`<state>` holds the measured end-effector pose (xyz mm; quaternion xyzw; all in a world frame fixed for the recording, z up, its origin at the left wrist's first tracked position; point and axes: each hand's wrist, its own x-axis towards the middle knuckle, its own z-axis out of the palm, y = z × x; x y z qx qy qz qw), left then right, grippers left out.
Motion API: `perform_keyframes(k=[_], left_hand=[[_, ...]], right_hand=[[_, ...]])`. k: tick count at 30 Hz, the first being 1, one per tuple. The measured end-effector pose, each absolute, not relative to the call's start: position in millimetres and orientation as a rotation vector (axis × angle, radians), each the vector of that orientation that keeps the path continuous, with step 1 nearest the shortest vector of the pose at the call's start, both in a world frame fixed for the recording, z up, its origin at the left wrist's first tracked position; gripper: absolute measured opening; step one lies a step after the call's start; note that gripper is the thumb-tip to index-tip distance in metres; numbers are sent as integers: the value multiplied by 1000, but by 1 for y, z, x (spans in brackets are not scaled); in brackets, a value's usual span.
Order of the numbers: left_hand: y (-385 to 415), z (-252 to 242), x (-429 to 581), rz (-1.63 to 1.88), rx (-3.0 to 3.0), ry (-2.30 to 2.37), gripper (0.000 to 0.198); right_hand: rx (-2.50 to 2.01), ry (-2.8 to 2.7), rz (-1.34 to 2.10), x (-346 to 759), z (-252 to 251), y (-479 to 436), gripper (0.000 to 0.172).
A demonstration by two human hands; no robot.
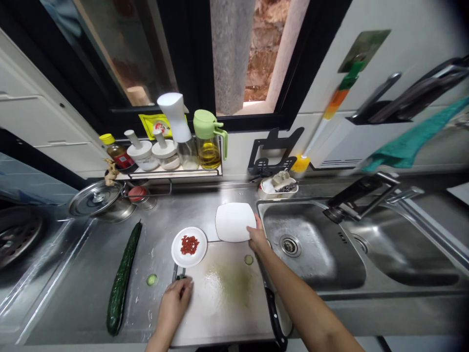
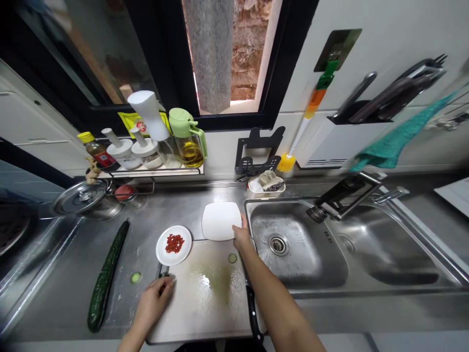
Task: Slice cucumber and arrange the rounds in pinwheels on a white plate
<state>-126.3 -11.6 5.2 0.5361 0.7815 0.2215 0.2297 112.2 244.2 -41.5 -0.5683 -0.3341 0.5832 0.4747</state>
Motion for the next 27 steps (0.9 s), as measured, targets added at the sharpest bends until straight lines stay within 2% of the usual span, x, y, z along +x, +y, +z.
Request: perform_keyframes(k=[15,27], left_hand=[[-11,6,-127,645,1471,2129,27],[-10,6,-126,641,1460,2118,27]], right_hand=[[-1799,-1310,1073,114,-32,246,65],[-1969,-1652,867,115,-23,245,64]])
